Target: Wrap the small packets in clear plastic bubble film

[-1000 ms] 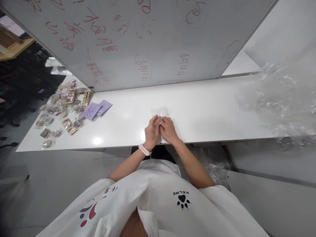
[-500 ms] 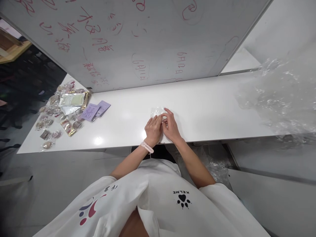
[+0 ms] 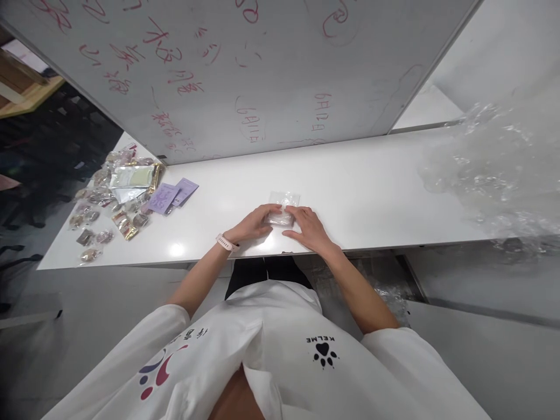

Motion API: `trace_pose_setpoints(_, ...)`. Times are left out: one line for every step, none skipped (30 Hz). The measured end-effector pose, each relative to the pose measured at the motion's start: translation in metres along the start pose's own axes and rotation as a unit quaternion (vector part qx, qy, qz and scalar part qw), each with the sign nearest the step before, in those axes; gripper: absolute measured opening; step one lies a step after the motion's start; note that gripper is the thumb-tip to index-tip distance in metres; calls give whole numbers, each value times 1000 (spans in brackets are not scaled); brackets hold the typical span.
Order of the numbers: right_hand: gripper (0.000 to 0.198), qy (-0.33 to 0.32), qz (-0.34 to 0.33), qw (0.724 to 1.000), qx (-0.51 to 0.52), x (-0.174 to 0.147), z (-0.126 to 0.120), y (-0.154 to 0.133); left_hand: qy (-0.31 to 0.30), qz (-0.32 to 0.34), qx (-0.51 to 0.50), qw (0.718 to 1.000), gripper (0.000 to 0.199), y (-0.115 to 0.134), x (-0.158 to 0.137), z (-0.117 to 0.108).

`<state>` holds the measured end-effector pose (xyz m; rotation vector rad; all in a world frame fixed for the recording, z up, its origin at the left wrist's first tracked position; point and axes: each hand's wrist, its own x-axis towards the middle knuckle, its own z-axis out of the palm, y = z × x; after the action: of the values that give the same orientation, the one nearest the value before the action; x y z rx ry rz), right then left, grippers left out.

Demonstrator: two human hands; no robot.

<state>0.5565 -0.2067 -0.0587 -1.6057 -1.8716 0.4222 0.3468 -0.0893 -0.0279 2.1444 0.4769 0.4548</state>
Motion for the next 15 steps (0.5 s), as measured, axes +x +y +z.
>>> trace_pose_setpoints(54,5,1,1000,-6,1,1,0,-3,-7,-9,1000,56,-3,1,-2)
trace_pose_setpoints(50,13,2,1000,-11,2,2,0,-2,-13,-13,1000,54,-6,2,-3)
trace_pose_setpoints(46,21,5,1000,-17,3,4,-1,2,-17,-13,1000,53,-8,3,-2)
trace_pose_setpoints(43,29,8,999,-23,3,5,-1,8,-19,-10,1000,51,-9,4,-2)
trace_pose_setpoints(42,35,13,999,-27,4,6,-2,13,-19,-6,1000,48,-9,5,-1)
trace_pose_setpoints(40,39,17,999,-31,5,7,-3,15,-17,1,1000,45,-8,5,0)
trace_pose_setpoints(39,43,21,998,-35,6,8,-3,18,-18,9,1000,41,-7,6,0)
trace_pose_setpoints(38,45,24,998,-39,7,9,-3,19,-19,17,999,37,-6,7,0)
trace_pose_setpoints(37,46,27,998,-45,9,9,-3,21,-22,24,999,32,-4,8,-1)
trace_pose_setpoints(37,48,31,997,-53,11,9,-2,25,-28,32,999,26,-3,9,-1)
trace_pose_setpoints(38,52,35,996,-61,14,8,0,31,-36,40,998,21,-1,11,-2)
trace_pose_setpoints(41,58,41,995,-68,17,8,1,36,-48,47,997,19,0,14,-2)
trace_pose_setpoints(44,66,47,994,-71,21,8,4,41,-61,52,996,21,0,17,-2)
trace_pose_setpoints(47,76,53,993,-72,25,8,6,44,-77,55,995,25,0,21,-2)
trace_pose_setpoints(50,86,61,992,-70,30,8,9,48,-95,60,993,29,0,25,-2)
